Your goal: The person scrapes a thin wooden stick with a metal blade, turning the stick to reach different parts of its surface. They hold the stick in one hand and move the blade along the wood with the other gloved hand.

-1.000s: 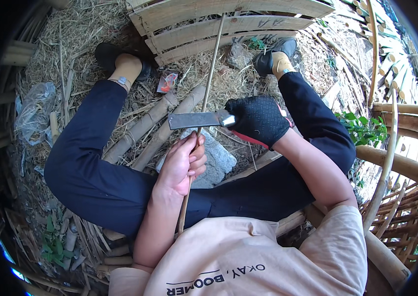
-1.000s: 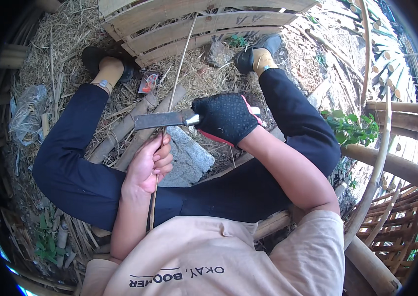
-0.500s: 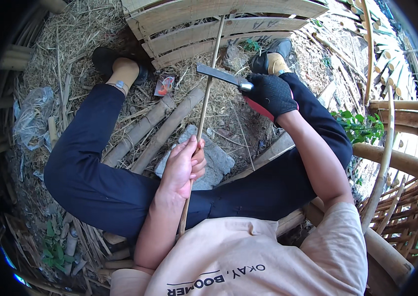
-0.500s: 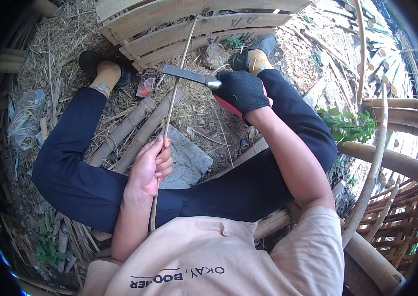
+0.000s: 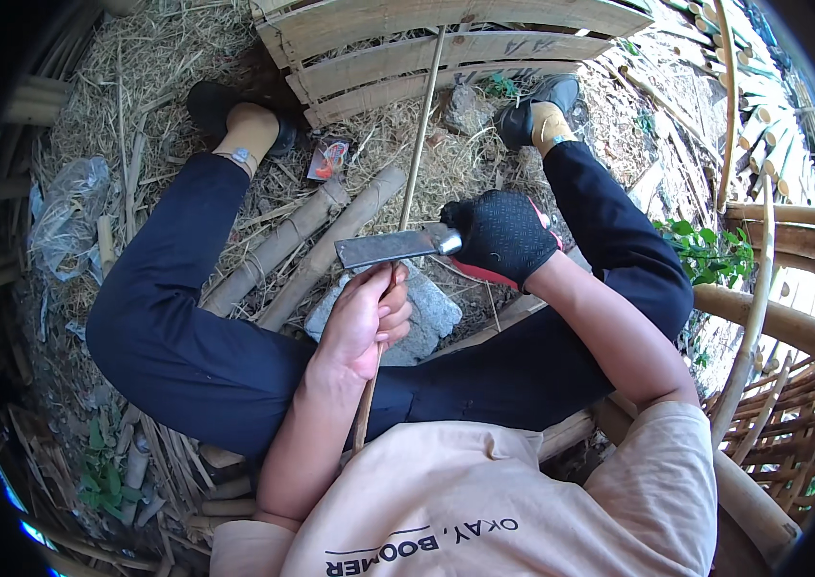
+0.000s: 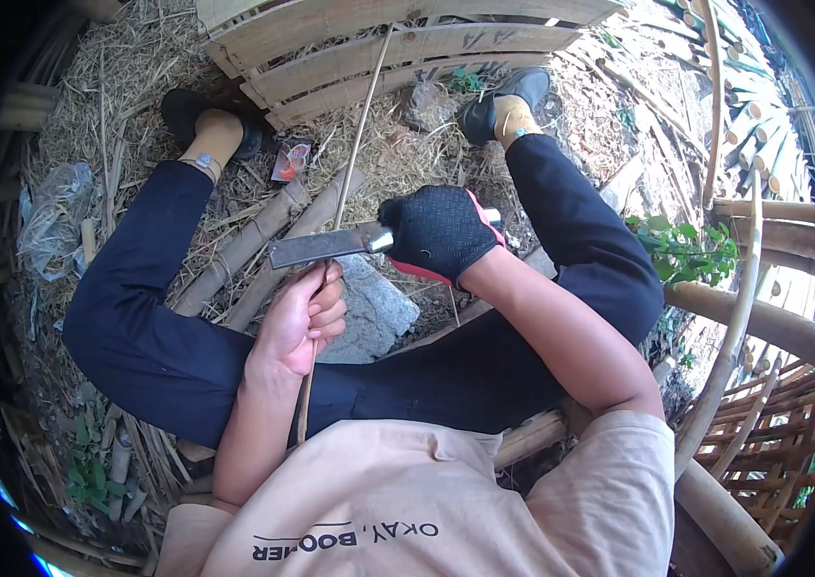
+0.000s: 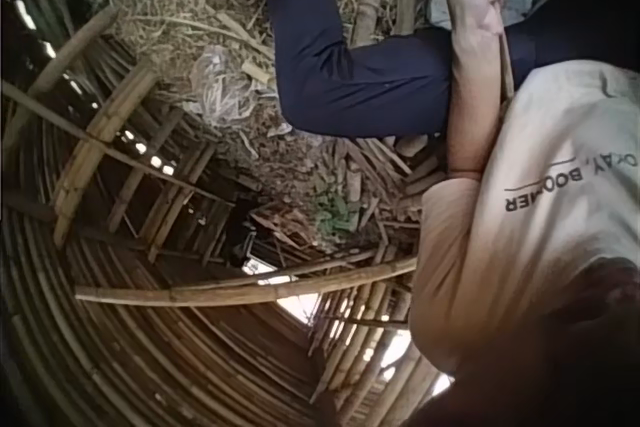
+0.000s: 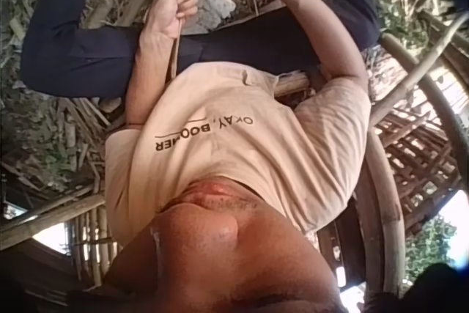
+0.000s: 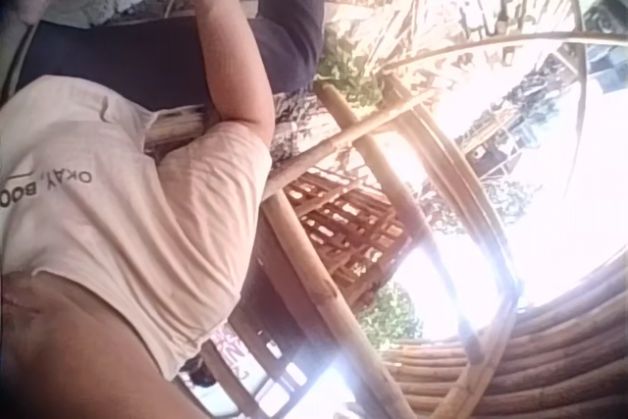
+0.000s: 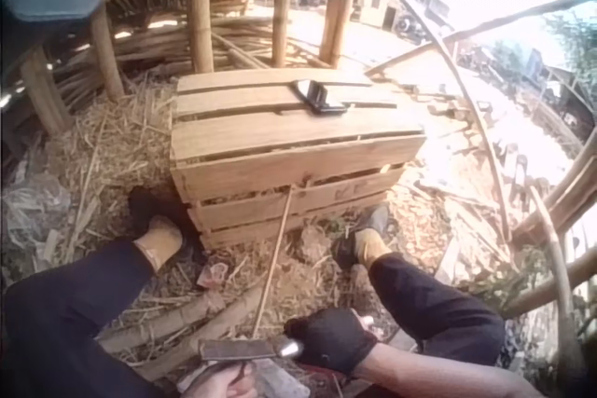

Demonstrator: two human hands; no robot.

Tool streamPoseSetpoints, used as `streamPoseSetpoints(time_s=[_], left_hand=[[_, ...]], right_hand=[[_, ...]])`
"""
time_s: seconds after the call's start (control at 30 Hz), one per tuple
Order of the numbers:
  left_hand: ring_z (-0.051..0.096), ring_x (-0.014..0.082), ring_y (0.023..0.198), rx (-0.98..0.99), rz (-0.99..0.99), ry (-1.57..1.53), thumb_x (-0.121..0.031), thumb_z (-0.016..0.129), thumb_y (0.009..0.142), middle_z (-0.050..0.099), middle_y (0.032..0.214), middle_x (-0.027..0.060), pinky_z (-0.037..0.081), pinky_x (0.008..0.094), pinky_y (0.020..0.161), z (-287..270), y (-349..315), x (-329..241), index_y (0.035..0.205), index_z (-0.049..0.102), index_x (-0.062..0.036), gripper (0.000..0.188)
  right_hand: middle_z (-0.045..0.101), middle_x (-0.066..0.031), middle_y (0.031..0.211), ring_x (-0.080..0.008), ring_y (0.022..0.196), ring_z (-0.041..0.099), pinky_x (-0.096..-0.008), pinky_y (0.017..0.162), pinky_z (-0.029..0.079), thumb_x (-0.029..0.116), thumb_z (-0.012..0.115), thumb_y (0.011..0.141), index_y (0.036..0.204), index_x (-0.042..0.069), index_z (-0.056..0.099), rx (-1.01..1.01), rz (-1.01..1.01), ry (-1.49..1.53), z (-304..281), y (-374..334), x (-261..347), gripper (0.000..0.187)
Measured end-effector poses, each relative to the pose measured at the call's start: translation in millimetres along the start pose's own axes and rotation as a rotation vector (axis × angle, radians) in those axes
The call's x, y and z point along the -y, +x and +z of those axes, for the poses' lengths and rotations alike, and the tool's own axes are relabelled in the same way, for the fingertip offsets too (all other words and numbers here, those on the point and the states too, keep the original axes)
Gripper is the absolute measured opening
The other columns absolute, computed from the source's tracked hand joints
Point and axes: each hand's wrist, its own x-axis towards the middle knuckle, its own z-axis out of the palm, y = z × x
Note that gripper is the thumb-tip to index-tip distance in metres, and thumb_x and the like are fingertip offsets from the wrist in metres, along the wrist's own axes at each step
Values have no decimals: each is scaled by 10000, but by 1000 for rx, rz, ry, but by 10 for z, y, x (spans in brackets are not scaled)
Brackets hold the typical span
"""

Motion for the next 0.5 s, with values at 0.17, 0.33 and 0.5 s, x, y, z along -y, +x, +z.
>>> streamPoseSetpoints(time_s=[0.17,0.33,0.5], left_hand=[[211,22,425,4,-16,-29,-272,347,1097,269,563,-83,204,197,384,22,7,-12,915,465,-119,265],[210,23,416,35,-23,-40,-282,343,1099,272,559,-81,207,197,375,40,24,6,909,460,-118,277],[216,21,416,22,-24,-57,-288,348,1099,276,561,-83,210,192,373,46,-9,-41,908,459,-120,278]], right_hand=[[698,-153,753,-357,741,698,-463,689,548,290,672,764,882,143,721,-133,52,66,15,38,-106,195],[699,-171,792,-376,753,682,-461,705,539,355,647,844,915,142,743,-190,221,-43,-78,162,-541,244],[699,-164,792,-375,765,683,-460,702,540,415,671,852,942,144,740,-233,249,19,-43,191,-564,294]])
